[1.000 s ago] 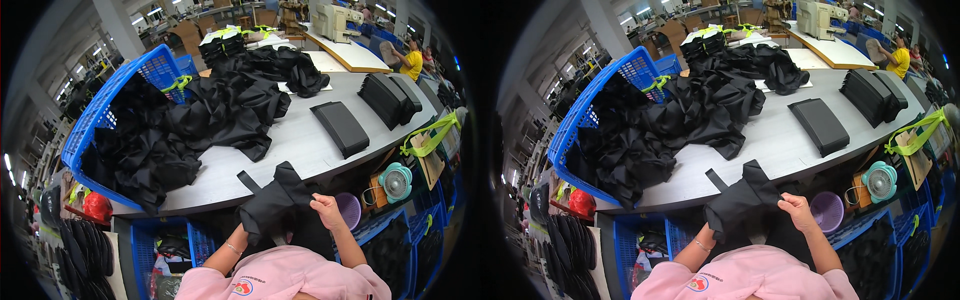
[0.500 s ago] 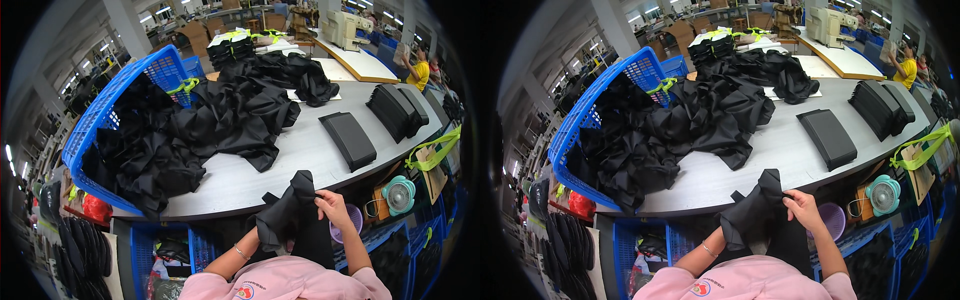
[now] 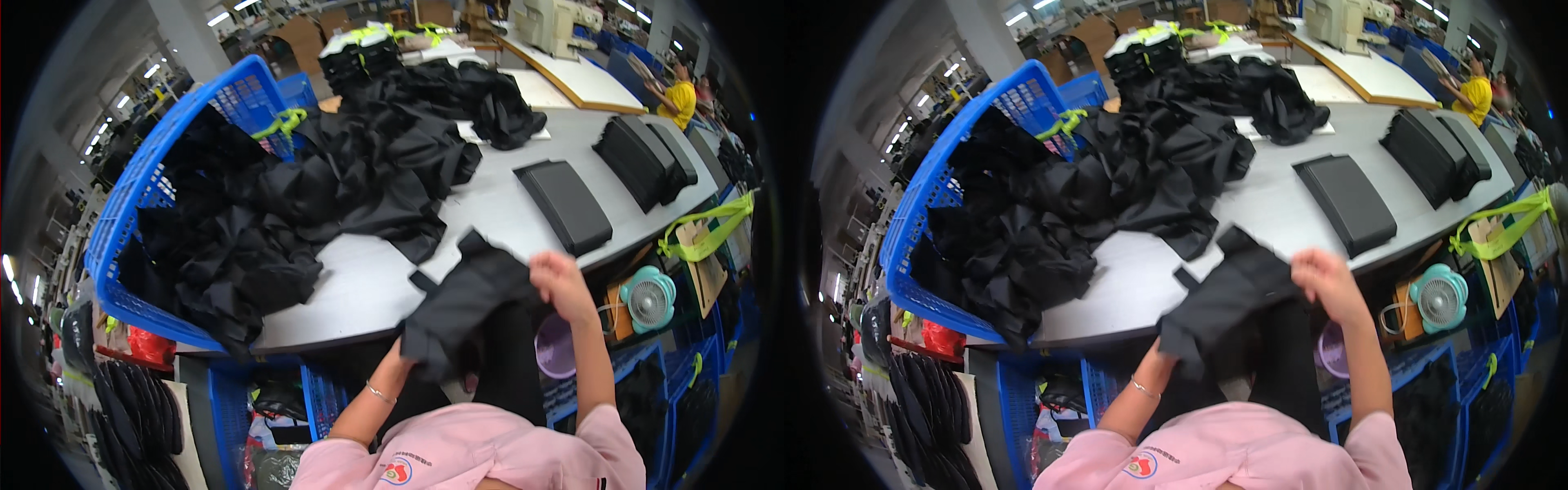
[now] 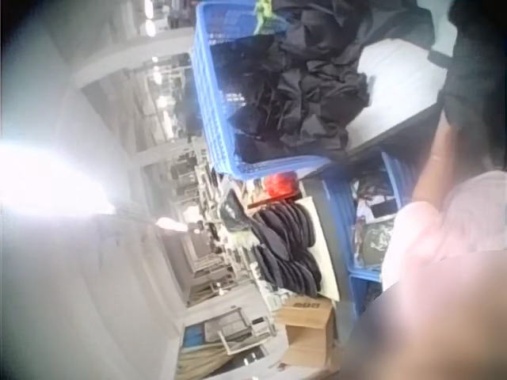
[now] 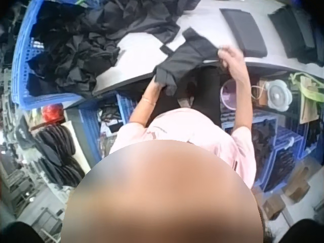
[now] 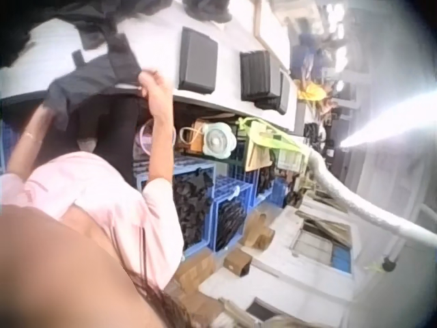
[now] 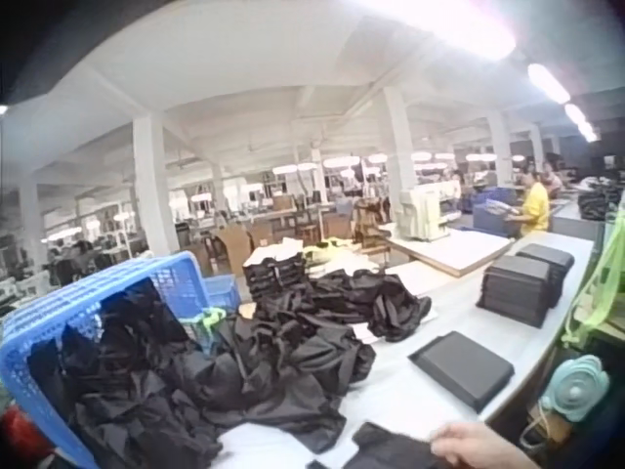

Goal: The recorder is folding and packing black fabric items into protective sleeves at a garment or sports equipment factory.

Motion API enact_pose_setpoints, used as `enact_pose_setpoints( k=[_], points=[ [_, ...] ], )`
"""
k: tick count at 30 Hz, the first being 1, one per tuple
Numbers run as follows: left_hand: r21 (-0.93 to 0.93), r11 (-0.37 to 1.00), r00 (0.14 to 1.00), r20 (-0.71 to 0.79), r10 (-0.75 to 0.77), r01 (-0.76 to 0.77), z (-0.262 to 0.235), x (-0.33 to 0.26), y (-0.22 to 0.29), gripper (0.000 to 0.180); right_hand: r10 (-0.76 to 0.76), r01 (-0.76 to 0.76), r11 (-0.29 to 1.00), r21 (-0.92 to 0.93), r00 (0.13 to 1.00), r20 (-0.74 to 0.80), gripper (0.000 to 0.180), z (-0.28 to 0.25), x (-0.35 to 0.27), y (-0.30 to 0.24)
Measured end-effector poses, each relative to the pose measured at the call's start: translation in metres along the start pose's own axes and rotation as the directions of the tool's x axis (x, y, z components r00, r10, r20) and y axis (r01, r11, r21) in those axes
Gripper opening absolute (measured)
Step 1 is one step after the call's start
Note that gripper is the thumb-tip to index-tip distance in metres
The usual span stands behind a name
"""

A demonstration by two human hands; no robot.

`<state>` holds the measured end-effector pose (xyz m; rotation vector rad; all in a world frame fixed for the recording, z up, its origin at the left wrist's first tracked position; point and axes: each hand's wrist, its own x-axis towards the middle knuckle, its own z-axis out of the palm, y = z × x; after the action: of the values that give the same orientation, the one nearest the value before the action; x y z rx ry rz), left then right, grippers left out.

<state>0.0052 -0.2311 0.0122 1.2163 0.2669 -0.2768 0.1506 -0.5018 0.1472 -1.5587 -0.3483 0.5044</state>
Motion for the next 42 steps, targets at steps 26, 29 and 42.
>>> enact_pose_setpoints(
  k=[26,29,42],
  points=[
    [0.216,0.836,0.789,-0.279,0.548,-0.504,0.095,0.123,0.031,0.017,-0.38,0.339,0.925,-0.174,0.853,-0.358,0.025,0.064,0.02,0.095],
    [0.423,0.701,0.644,-0.294,0.706,-0.575,0.113,0.103,0.038,0.019,-0.24,0.246,0.969,-0.023,0.917,-0.318,0.019,0.056,0.033,0.084],
    [0.715,0.518,0.421,-0.334,0.843,-0.471,0.053,0.078,0.059,0.022,-0.699,0.009,0.48,-0.877,0.608,-0.376,0.014,-0.018,0.054,0.102]
  ],
)
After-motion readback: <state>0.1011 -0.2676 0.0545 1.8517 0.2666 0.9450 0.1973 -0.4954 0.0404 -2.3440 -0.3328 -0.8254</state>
